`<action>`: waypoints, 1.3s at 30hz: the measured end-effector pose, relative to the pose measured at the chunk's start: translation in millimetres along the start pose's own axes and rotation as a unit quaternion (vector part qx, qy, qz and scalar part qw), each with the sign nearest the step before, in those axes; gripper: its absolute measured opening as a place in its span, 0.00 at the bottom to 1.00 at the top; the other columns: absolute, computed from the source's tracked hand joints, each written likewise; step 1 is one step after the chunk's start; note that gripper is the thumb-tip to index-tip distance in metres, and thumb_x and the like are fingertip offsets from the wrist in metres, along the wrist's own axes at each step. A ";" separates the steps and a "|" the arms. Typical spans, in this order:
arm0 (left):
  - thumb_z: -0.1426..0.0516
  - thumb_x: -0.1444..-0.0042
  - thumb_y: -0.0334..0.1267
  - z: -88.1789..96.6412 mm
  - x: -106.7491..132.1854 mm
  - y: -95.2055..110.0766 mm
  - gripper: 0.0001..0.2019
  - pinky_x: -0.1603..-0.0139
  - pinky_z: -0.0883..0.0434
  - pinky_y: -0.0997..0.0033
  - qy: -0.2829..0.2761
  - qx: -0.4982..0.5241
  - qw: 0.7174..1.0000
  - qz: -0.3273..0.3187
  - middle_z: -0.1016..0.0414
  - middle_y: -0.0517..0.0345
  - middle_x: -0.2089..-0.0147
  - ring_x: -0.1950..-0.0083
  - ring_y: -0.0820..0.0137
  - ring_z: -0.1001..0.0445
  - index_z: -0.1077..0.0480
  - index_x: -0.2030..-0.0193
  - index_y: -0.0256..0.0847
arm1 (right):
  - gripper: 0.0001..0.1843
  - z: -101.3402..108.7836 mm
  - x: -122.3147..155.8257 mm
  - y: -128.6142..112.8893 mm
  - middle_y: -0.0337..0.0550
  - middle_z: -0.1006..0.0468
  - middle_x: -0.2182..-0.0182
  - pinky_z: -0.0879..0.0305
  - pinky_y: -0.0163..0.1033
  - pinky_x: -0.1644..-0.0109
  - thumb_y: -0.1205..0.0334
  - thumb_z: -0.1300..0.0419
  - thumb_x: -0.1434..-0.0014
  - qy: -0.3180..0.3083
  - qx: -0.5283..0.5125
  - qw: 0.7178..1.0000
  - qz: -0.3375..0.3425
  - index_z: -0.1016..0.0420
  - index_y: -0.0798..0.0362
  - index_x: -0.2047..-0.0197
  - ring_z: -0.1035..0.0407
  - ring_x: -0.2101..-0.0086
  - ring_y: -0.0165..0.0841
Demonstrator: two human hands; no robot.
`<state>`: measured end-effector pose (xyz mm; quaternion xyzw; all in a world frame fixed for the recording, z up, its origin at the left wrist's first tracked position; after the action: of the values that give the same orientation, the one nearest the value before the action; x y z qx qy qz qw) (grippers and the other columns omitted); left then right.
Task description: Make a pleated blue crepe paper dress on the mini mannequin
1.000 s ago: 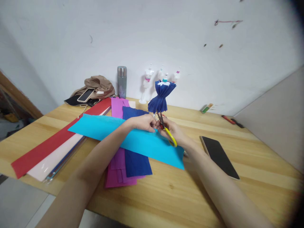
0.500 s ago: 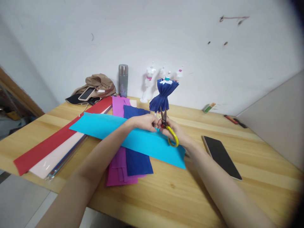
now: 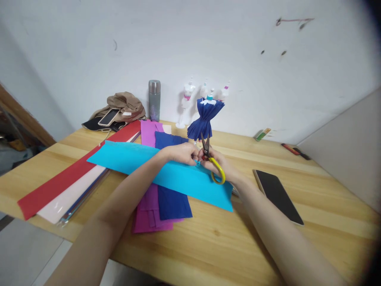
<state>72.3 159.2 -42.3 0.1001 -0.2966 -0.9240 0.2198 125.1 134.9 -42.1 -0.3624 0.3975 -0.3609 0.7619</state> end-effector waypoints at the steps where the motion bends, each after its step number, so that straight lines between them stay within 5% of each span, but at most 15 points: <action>1: 0.41 0.58 0.24 0.4 0.0 0.2 0.04 0.70 0.40 0.75 0.001 0.003 1.000 -0.001 0.31 0.64 0.77 0.75 0.77 0.35 0.30 0.76 0.35 | 0.13 -0.1 0.1 -0.4 0.40 0.32 0.71 0.37 0.41 0.68 0.50 0.36 0.47 0.000 -0.003 1.000 0.002 0.32 0.48 0.65 0.38 0.71 0.34; 19: 0.43 0.57 0.26 2.8 2.5 -0.2 0.03 0.70 0.41 0.75 -0.007 0.029 0.999 -0.013 0.34 0.65 0.77 0.74 0.77 0.37 0.31 0.77 0.36 | 0.13 12.9 0.9 0.6 0.36 0.30 0.72 0.36 0.40 0.68 0.57 0.31 0.51 0.021 -0.058 0.998 -0.017 0.30 0.48 0.66 0.36 0.72 0.33; 24: 0.44 0.55 0.27 5.0 6.0 5.2 0.04 0.70 0.44 0.74 -0.009 0.033 0.999 -0.032 0.38 0.66 0.79 0.75 0.77 0.40 0.33 0.78 0.36 | 0.13 28.6 6.3 -14.7 0.37 0.29 0.69 0.35 0.39 0.65 0.58 0.32 0.48 0.045 -0.059 0.997 -0.023 0.31 0.48 0.62 0.34 0.70 0.32; 32: 0.44 0.54 0.27 10.6 6.9 -3.1 0.06 0.69 0.43 0.73 0.011 0.011 1.000 0.027 0.35 0.65 0.79 0.74 0.77 0.38 0.31 0.79 0.35 | 0.09 77.1 26.1 -90.7 0.38 0.24 0.70 0.34 0.38 0.67 0.66 0.33 0.49 0.194 0.027 0.980 0.040 0.28 0.48 0.66 0.30 0.72 0.31; 36: 0.45 0.49 0.29 23.2 12.2 19.8 0.07 0.69 0.42 0.74 0.030 0.019 0.999 0.013 0.33 0.63 0.77 0.73 0.76 0.37 0.28 0.76 0.34 | 0.10 91.1 37.3 -109.0 0.35 0.25 0.74 0.33 0.39 0.68 0.68 0.32 0.53 0.274 -0.041 0.959 0.056 0.27 0.47 0.68 0.29 0.73 0.31; 39: 0.43 0.47 0.32 30.2 14.0 47.8 0.09 0.60 0.34 0.72 0.049 0.105 0.993 -0.023 0.23 0.56 0.61 0.60 0.70 0.27 0.24 0.61 0.35 | 0.14 90.4 37.5 -103.9 0.33 0.25 0.76 0.31 0.39 0.67 0.67 0.31 0.57 0.305 -0.126 0.943 0.050 0.25 0.47 0.65 0.28 0.73 0.31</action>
<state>67.0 133.1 9.5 0.1749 -0.3786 -0.8864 0.2010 192.2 77.9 70.3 -0.3081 0.6705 -0.3624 0.5694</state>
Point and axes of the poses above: each hand's wrist, its own x-axis away from the middle knuckle, its own z-axis out of the back of the hand, y = z × x, the point moved 10 cm from there along -x, towards the middle knuckle
